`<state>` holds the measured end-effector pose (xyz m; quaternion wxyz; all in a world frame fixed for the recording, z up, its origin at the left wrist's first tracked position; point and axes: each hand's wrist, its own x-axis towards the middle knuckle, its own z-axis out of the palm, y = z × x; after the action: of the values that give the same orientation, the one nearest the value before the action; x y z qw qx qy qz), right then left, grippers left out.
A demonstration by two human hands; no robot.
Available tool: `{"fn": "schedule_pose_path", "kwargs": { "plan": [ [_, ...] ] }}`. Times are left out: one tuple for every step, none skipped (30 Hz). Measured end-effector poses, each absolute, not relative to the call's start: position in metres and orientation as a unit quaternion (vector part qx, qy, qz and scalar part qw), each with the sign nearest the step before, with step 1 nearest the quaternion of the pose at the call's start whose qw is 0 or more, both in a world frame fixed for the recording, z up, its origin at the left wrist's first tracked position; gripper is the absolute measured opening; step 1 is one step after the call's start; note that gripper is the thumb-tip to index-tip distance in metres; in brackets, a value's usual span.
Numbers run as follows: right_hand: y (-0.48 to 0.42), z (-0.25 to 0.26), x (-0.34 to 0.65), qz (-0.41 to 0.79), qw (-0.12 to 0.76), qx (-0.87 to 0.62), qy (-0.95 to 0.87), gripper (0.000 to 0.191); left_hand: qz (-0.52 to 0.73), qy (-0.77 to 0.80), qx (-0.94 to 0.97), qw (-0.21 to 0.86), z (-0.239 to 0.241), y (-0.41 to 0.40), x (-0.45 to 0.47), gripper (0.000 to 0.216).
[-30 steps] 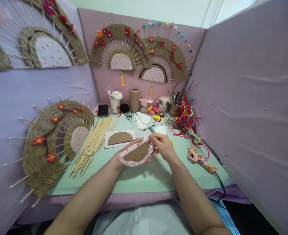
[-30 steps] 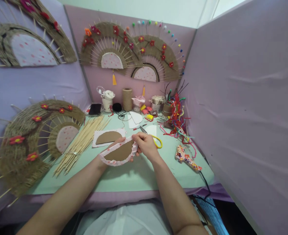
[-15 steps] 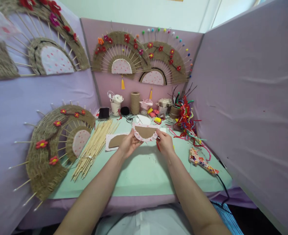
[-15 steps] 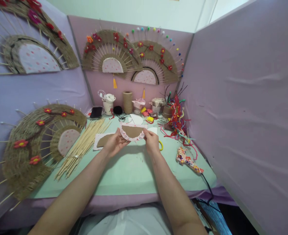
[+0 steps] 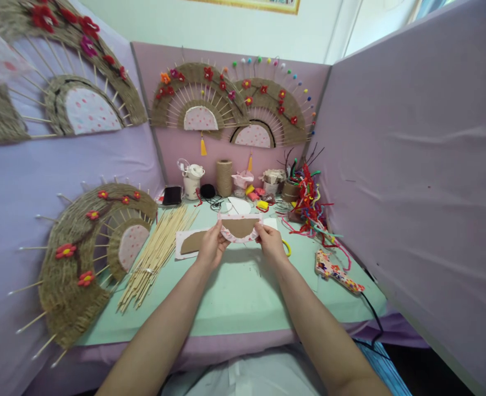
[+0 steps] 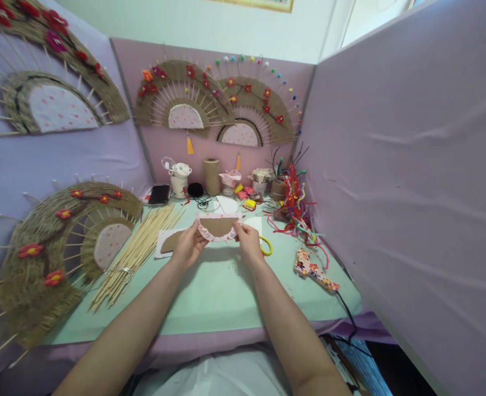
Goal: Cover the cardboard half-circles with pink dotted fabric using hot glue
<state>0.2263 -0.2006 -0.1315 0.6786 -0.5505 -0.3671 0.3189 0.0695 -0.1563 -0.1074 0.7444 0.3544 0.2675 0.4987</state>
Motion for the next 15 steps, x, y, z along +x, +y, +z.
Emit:
{"fn": "schedule_pose_path", "kwargs": {
  "plan": [
    [-0.2005, -0.1326, 0.226, 0.323, 0.675, -0.55, -0.37, 0.041, 0.512, 0.261, 0.356, 0.737, -0.1076, -0.155, 0.0685, 0.024],
    [-0.2003, -0.1336, 0.2256, 0.33, 0.671, -0.549, -0.373, 0.042, 0.522, 0.255, 0.362, 0.729, -0.1081, -0.1536, 0.0677, 0.026],
    [-0.2, -0.1343, 0.2252, 0.337, 0.667, -0.547, -0.377, 0.042, 0.53, 0.252, 0.368, 0.722, -0.1089, -0.1523, 0.067, 0.028],
    [-0.1996, -0.1347, 0.2248, 0.345, 0.663, -0.546, -0.38, 0.042, 0.536, 0.251, 0.373, 0.714, -0.1099, -0.1513, 0.0665, 0.03],
    [-0.1993, -0.1347, 0.2245, 0.353, 0.66, -0.544, -0.381, 0.043, 0.542, 0.253, 0.375, 0.708, -0.1108, -0.1505, 0.0664, 0.031],
    [-0.1991, -0.1343, 0.2246, 0.36, 0.66, -0.54, -0.378, 0.043, 0.547, 0.256, 0.377, 0.702, -0.1117, -0.1501, 0.0665, 0.032],
    [-0.199, -0.1335, 0.2248, 0.366, 0.664, -0.535, -0.373, 0.044, 0.552, 0.257, 0.379, 0.697, -0.1124, -0.1501, 0.0669, 0.032],
    [-0.1992, -0.1324, 0.2252, 0.367, 0.671, -0.529, -0.368, 0.045, 0.555, 0.258, 0.382, 0.693, -0.113, -0.1504, 0.0675, 0.033],
    [-0.1998, -0.1311, 0.2257, 0.361, 0.678, -0.527, -0.364, 0.045, 0.556, 0.258, 0.385, 0.69, -0.1134, -0.1509, 0.0681, 0.033],
    [-0.2006, -0.1297, 0.2261, 0.348, 0.684, -0.528, -0.364, 0.044, 0.557, 0.257, 0.389, 0.688, -0.1137, -0.1516, 0.0687, 0.033],
    [-0.2017, -0.1284, 0.2264, 0.328, 0.687, -0.534, -0.367, 0.042, 0.556, 0.256, 0.392, 0.686, -0.114, -0.1522, 0.0692, 0.033],
    [-0.2029, -0.1273, 0.2265, 0.308, 0.689, -0.541, -0.372, 0.041, 0.556, 0.255, 0.395, 0.686, -0.1143, -0.1528, 0.0696, 0.033],
    [-0.204, -0.1265, 0.2265, 0.291, 0.688, -0.547, -0.377, 0.04, 0.554, 0.253, 0.397, 0.686, -0.1146, -0.1531, 0.0697, 0.033],
    [-0.205, -0.1261, 0.2263, 0.28, 0.69, -0.55, -0.379, 0.039, 0.552, 0.253, 0.399, 0.687, -0.1147, -0.1533, 0.0697, 0.033],
    [-0.2056, -0.1261, 0.226, 0.277, 0.693, -0.547, -0.379, 0.038, 0.55, 0.253, 0.4, 0.688, -0.1146, -0.1533, 0.0695, 0.033]
  ]
}}
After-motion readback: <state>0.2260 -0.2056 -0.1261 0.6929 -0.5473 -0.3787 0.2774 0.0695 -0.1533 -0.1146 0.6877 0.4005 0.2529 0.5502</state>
